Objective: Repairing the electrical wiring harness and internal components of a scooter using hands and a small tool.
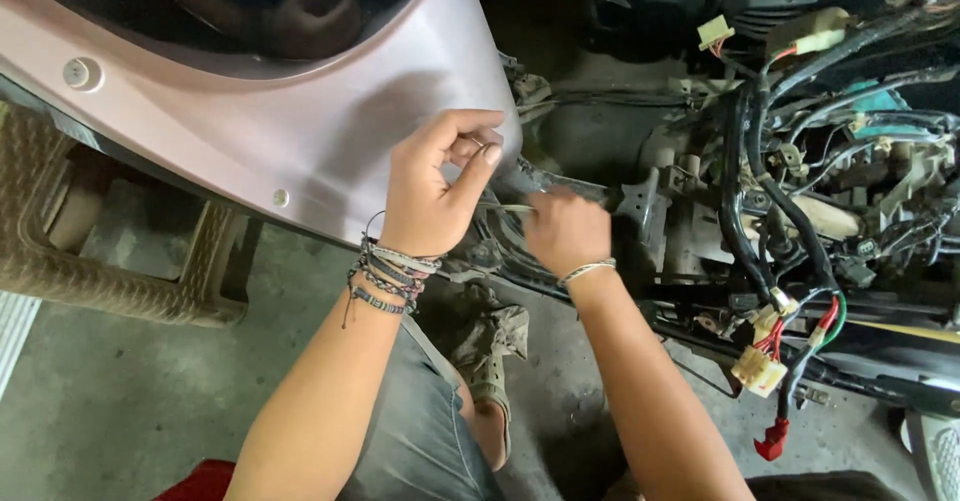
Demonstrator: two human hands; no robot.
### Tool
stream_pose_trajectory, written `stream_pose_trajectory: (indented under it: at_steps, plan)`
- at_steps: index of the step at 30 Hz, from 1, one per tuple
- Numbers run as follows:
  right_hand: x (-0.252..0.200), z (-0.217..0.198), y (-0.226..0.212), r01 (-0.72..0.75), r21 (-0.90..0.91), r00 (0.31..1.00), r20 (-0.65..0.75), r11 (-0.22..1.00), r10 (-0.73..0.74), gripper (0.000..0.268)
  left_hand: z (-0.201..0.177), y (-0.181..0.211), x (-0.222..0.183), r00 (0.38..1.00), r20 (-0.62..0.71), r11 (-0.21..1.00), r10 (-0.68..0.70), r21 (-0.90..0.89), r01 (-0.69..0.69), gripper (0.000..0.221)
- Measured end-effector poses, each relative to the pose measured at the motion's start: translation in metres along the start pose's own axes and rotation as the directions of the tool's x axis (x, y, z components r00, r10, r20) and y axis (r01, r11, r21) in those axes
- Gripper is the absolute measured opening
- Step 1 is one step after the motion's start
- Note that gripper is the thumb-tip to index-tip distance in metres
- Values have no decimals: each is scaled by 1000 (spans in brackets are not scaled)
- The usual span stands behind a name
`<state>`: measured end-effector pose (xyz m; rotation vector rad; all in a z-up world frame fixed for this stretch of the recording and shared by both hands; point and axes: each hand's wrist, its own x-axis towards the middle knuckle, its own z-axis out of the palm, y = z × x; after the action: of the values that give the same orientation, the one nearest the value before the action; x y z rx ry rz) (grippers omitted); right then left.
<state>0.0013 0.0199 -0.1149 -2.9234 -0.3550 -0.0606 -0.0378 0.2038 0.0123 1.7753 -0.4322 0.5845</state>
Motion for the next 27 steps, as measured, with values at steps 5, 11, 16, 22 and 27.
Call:
stream_pose_trajectory:
  at_steps: [5,11,16,22,27]
  plan:
    - [33,30,19,-49,-36,992,112,998,53,29,7,-5,4,1000,14,1000,19,-16,-19,20]
    - [18,-8,0,-220,-79,932,277,972,234,40,3,-5,4,998,54,999,36,-1,-36,21]
    - [16,-1,5,-137,-5,954,268,991,133,33,3,-4,7,998,51,999,37,-26,-35,20]
    - [2,-24,21,-127,-124,938,308,984,160,37,4,3,3,995,95,999,32,-34,-29,21]
    - [5,16,34,-70,-147,953,283,987,109,34,15,5,5,991,125,999,38,-25,-35,21]
